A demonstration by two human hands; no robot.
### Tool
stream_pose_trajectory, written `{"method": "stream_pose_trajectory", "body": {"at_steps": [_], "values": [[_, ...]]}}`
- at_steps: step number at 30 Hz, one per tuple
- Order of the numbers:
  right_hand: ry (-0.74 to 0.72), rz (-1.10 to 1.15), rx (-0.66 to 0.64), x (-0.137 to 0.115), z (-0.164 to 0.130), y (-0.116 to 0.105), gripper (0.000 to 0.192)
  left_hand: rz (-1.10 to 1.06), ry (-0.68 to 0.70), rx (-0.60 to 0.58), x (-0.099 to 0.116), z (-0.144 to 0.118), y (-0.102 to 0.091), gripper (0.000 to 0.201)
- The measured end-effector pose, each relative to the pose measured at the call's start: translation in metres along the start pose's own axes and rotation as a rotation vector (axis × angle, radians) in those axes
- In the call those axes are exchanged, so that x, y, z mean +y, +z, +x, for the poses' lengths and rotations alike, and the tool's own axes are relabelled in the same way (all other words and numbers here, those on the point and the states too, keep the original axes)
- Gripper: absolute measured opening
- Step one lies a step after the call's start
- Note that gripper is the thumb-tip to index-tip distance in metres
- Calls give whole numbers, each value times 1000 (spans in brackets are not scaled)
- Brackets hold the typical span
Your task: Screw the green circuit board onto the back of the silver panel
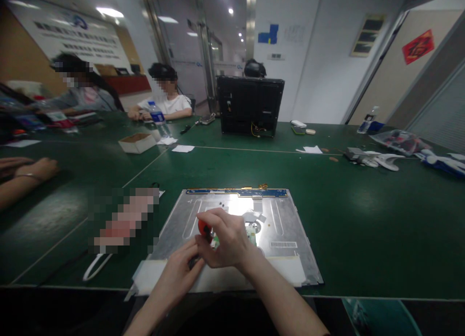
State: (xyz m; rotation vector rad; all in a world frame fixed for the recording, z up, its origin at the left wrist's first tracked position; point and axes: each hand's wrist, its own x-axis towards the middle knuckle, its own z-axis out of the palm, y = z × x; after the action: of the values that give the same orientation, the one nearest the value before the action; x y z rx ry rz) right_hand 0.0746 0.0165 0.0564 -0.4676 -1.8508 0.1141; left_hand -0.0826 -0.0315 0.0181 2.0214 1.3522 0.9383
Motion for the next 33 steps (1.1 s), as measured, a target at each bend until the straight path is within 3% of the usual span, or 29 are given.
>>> {"method": "stream_pose_trajectory", "body": {"at_steps": [6, 14, 22, 29, 33], "values": [[31, -91, 50, 3, -4, 4, 34, 11, -34, -2, -1, -2, 1, 18], [12, -20, -11, -2, 2, -2, 56, -1, -4, 4, 3, 0, -1, 20], [29, -77, 20, 2, -2, 2, 40, 18, -6, 20, -3, -3, 1, 18], [18, -23, -26, -1, 0, -1, 56, -1, -19, -20, 0, -2, -1, 20], [6, -14, -4, 0, 0, 0, 48, -3, -31, -15, -1, -2, 0, 21]]}}
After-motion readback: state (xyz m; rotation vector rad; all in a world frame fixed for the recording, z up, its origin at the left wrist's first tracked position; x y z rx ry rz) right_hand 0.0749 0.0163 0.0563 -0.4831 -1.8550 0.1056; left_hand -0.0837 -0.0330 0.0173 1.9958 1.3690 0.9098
